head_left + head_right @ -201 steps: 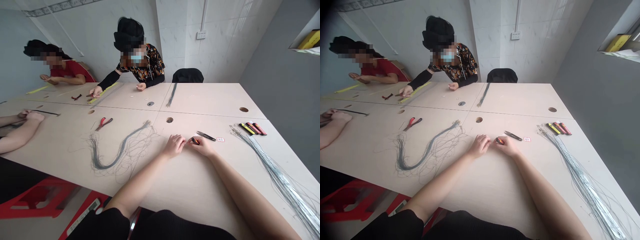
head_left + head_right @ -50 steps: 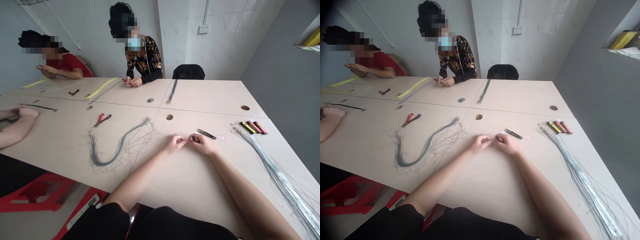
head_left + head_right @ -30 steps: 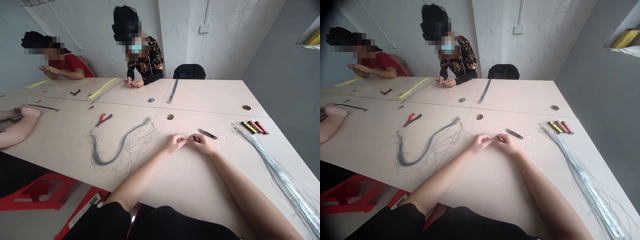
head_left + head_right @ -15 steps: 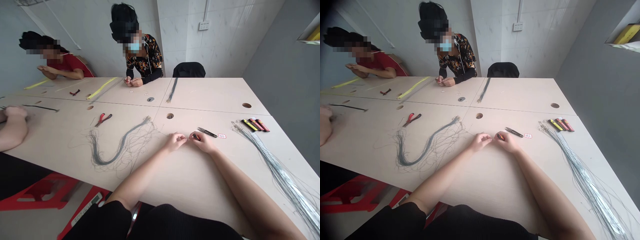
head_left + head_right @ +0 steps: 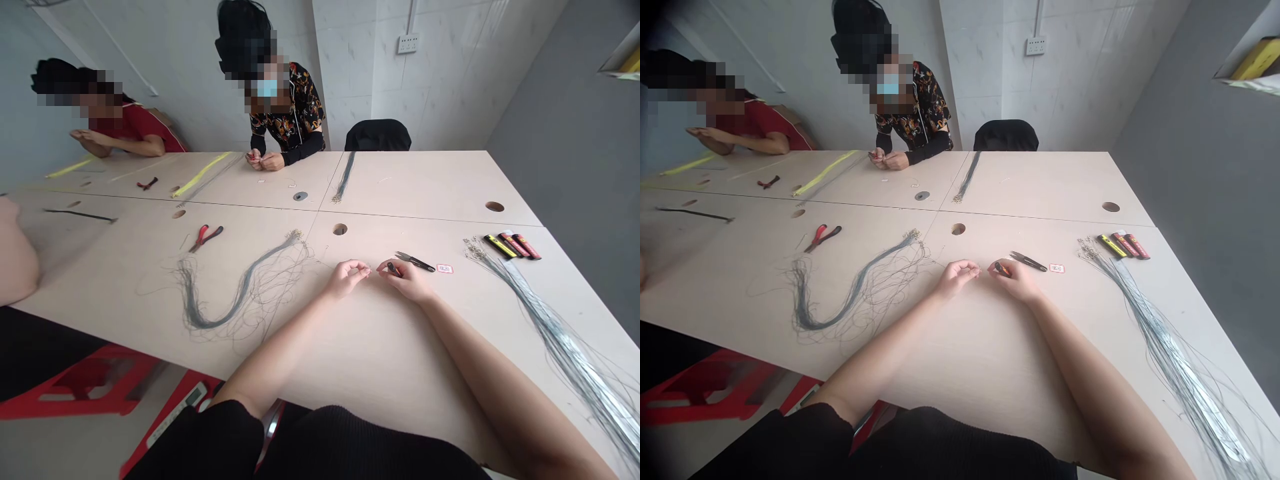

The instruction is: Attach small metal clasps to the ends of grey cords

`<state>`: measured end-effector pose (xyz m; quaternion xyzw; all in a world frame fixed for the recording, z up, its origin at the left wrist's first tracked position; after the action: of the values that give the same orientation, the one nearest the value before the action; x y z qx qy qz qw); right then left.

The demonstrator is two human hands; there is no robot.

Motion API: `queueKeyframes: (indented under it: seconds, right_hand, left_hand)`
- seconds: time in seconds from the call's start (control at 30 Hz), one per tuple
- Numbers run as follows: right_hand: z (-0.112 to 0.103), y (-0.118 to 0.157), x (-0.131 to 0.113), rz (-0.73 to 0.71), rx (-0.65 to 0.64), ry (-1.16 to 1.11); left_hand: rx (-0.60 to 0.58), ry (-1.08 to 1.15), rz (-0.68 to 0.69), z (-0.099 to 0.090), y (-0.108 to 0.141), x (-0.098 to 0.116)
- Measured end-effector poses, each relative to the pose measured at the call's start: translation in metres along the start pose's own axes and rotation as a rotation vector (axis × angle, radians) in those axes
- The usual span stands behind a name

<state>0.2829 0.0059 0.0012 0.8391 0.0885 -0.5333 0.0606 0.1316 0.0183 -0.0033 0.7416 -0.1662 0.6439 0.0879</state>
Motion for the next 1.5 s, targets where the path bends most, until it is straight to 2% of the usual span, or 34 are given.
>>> queueKeyframes:
  seconds: [0.5,1.0,1.5]
  right_hand:
    - [0.003,0.001,-0.003,-0.1,-0.034,-0.001]
    - [0.008,0.001,-0.001,-0.056,-0.027,0.048]
    - [0.009,-0.001,0.003,-0.047,0.026,0.098]
  left_hand:
    - [-0.093,-0.3,0.112,0.009,-0.001,0.003]
    - [-0.039,-0.401,0.121,0.011,-0.001,0.006]
    - [0.004,-0.399,0.105,0.009,-0.001,0.003]
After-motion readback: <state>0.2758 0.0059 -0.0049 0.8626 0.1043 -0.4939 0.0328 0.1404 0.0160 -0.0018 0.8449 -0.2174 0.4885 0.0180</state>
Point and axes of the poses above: each hand's wrist, its own y-axis away from the middle knuckle, its own z-axis out of the palm, x = y × z, the point moved 7 cm from there along -y, towards the middle knuckle, and after that the axes turned 5 degrees about z, right-handed, at the moved point
